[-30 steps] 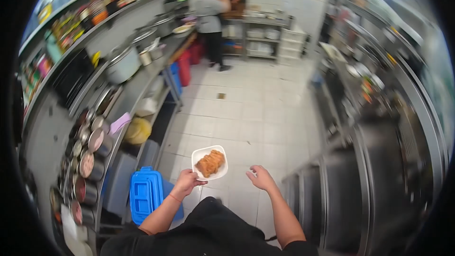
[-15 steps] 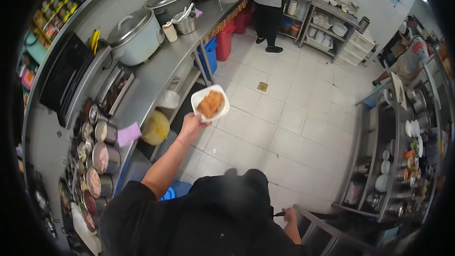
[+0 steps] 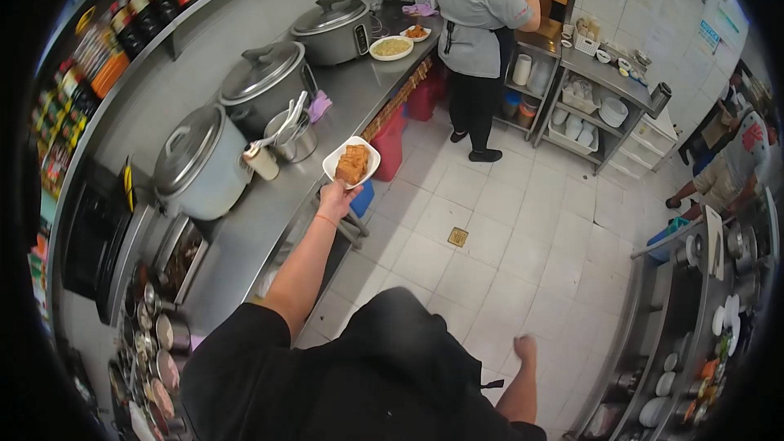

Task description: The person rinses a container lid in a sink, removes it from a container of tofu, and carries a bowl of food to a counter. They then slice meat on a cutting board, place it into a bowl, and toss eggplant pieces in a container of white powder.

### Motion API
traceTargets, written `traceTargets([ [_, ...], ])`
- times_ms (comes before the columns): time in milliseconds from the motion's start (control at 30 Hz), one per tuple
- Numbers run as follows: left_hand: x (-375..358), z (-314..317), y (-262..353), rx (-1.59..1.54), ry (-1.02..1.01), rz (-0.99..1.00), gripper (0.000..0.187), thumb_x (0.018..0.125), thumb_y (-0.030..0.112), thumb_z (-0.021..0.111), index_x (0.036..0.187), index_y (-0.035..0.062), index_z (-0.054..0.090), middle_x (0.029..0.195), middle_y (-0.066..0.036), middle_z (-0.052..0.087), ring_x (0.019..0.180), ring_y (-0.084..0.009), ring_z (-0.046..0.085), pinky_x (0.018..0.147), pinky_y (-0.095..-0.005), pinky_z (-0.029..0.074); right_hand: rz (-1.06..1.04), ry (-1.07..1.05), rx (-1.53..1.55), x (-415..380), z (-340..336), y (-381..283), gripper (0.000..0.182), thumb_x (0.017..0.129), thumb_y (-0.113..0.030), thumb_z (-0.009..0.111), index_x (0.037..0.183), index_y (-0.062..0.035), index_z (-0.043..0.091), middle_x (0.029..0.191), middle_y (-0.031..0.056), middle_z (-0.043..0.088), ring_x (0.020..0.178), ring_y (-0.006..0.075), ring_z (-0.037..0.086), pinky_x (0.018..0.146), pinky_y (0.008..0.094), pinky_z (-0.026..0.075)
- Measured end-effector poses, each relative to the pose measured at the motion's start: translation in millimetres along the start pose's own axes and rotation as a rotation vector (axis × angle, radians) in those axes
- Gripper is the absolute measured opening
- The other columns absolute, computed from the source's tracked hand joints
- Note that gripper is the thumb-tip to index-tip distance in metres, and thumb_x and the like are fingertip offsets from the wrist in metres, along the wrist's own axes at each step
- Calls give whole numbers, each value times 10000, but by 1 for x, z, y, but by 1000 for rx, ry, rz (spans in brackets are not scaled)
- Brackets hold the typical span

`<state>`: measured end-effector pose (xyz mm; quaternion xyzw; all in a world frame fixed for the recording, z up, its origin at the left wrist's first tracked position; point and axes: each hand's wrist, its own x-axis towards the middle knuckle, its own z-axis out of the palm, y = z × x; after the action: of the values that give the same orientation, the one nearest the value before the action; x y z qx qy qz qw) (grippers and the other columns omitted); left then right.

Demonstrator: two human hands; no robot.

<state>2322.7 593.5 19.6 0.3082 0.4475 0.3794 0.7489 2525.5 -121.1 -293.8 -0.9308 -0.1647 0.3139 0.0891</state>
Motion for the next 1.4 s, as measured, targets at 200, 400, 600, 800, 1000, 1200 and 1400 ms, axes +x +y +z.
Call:
traceTargets([
  [200,202,58,12,-22,-39,52,428,915,-55,509,1341,-99,492,1268,-231,588,1007,-346,676,782,-449,661,-209,456,357,123,-212,-203,355,936,-311,683,1050,24,712,891,225,730,846,386,708,767,451,554],
  [400,366,121,20,-84,179,54,416,979,98,625,1317,-103,491,1214,-181,600,982,-326,667,795,-400,664,-89,532,422,133,-216,-255,268,945,-240,679,1047,7,689,885,234,723,817,397,700,733,452,551],
  [600,438,207,11,-121,297,26,425,1040,240,539,1297,-96,500,1176,-186,597,911,-283,662,744,-382,628,407,508,384,46,-24,-204,421,902,-355,703,1028,46,694,862,250,711,824,423,701,776,498,562],
  [800,322,351,-143,595,-671,-596,298,1014,314,574,1093,28,550,896,-122,654,797,-273,676,756,-391,563,984,441,733,-79,132,-311,399,874,-336,643,887,59,697,880,300,698,773,424,695,745,551,541],
  [1000,-11,308,-331,1483,-1919,-511,799,887,-62,694,1552,41,263,1372,-232,520,1084,-317,659,994,-510,549,1221,782,1161,-151,142,-466,451,947,-419,657,1146,-17,706,1153,256,694,1125,420,643,968,460,527],
  [1200,-261,112,-377,2161,-2464,-943,591,951,74,742,1436,-39,423,1301,-262,611,1143,-284,658,860,-381,608,1503,1372,1223,-224,97,-513,493,965,-398,656,1323,-62,614,1273,228,639,1179,433,608,992,506,499],
  [1400,-395,-70,-290,2369,-2250,-1812,672,1071,605,355,1385,35,525,1334,-186,621,1289,-304,571,1028,-425,478,1541,1774,825,-339,42,-480,525,998,-340,580,1453,-86,516,1451,208,526,1380,387,463,1122,534,349],
])
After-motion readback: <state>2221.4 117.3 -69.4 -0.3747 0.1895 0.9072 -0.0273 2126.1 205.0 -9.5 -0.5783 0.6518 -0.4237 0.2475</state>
